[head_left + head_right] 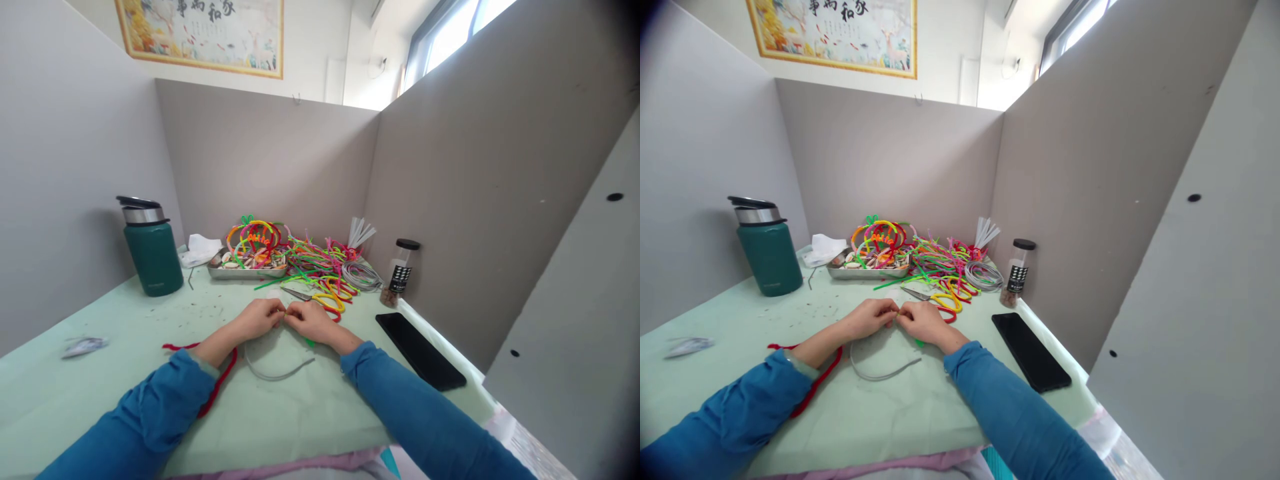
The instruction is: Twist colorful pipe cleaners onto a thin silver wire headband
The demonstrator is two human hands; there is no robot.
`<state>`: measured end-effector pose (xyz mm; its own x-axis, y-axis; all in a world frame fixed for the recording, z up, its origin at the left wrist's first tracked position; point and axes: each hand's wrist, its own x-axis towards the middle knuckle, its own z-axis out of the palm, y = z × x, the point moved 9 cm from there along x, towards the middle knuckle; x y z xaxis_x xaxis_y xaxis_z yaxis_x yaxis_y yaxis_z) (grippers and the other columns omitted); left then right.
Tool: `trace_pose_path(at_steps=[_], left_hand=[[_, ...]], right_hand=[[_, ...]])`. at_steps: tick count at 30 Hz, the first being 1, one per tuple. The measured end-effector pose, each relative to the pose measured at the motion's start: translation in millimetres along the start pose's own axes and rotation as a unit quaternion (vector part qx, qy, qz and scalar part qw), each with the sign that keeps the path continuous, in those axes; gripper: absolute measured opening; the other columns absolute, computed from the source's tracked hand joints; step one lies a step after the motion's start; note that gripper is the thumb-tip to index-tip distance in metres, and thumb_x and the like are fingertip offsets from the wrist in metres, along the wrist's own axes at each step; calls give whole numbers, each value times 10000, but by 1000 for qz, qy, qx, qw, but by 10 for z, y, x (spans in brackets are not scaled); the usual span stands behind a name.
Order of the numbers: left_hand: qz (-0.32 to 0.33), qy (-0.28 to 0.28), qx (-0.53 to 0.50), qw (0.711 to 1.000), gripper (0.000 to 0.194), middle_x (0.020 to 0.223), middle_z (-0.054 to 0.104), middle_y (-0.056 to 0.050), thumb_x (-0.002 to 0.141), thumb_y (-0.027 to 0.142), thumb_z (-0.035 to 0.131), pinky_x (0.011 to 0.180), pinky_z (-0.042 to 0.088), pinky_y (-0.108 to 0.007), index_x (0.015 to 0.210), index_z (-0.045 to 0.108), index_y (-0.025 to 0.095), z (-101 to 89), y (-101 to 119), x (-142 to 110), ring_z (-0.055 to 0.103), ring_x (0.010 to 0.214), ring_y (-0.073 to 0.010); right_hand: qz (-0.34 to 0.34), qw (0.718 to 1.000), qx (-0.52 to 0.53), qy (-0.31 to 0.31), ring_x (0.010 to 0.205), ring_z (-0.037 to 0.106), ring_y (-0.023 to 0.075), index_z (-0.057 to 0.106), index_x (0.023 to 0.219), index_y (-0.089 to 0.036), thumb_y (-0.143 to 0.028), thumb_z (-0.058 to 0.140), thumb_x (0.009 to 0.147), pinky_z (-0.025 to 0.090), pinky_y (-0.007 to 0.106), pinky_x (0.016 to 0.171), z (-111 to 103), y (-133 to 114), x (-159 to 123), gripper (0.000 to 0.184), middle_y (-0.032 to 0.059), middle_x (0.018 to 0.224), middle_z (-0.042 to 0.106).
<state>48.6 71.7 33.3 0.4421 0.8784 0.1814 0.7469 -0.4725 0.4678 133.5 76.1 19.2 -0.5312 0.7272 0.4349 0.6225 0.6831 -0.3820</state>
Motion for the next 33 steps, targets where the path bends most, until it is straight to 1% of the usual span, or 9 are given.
trace_pose_path(at_steps=[11, 16, 21, 27, 30, 33], left_hand=[[-2, 2, 5, 1000, 212, 646, 618, 1, 758, 296, 417, 591, 360, -209, 762, 595, 181, 10, -26, 14, 518, 598, -121], [8, 6, 7, 1000, 206, 630, 612, 5, 757, 287, 412, 572, 351, -208, 744, 591, 185, -2, -5, 12, 513, 586, -121], [-2, 5, -5, 1000, 198, 615, 605, 9, 751, 287, 417, 564, 351, -204, 729, 582, 180, -16, 10, 6, 503, 564, -114], [-15, 31, -12, 999, 204, 640, 606, 7, 724, 291, 445, 577, 364, -210, 745, 612, 176, -75, 6, 5, 525, 613, -125], [-29, 28, -28, 999, 210, 608, 590, 15, 719, 302, 448, 553, 369, -209, 759, 609, 173, -69, -11, 1, 513, 559, -114], [-44, 17, -55, 997, 216, 611, 584, 19, 713, 321, 447, 487, 355, -203, 766, 592, 170, -33, -42, -3, 472, 480, -94]], right_hand=[[8, 1000, 2, -1, 579, 460, 90, 594, 745, -171, -279, 494, 805, 243, 210, 533, -2, 8, 2, 160, -23, 654, 591], [6, 1000, 4, 0, 576, 454, 90, 594, 742, -172, -286, 488, 807, 245, 209, 536, -6, 3, 0, 168, -19, 650, 588], [3, 1000, 1, 4, 553, 441, 84, 583, 724, -173, -296, 476, 811, 239, 207, 528, -12, 4, -4, 185, -26, 621, 570], [-1, 1000, 6, 3, 583, 463, 91, 598, 767, -181, -275, 481, 804, 258, 206, 545, -13, -4, -7, 154, -22, 657, 588], [-4, 1000, 8, 5, 584, 466, 89, 597, 765, -179, -278, 478, 807, 264, 205, 549, -14, -8, -8, 160, -21, 660, 589], [-5, 1000, 10, 7, 580, 464, 87, 598, 767, -179, -283, 479, 807, 259, 204, 541, -12, -3, -7, 163, -22, 655, 587]])
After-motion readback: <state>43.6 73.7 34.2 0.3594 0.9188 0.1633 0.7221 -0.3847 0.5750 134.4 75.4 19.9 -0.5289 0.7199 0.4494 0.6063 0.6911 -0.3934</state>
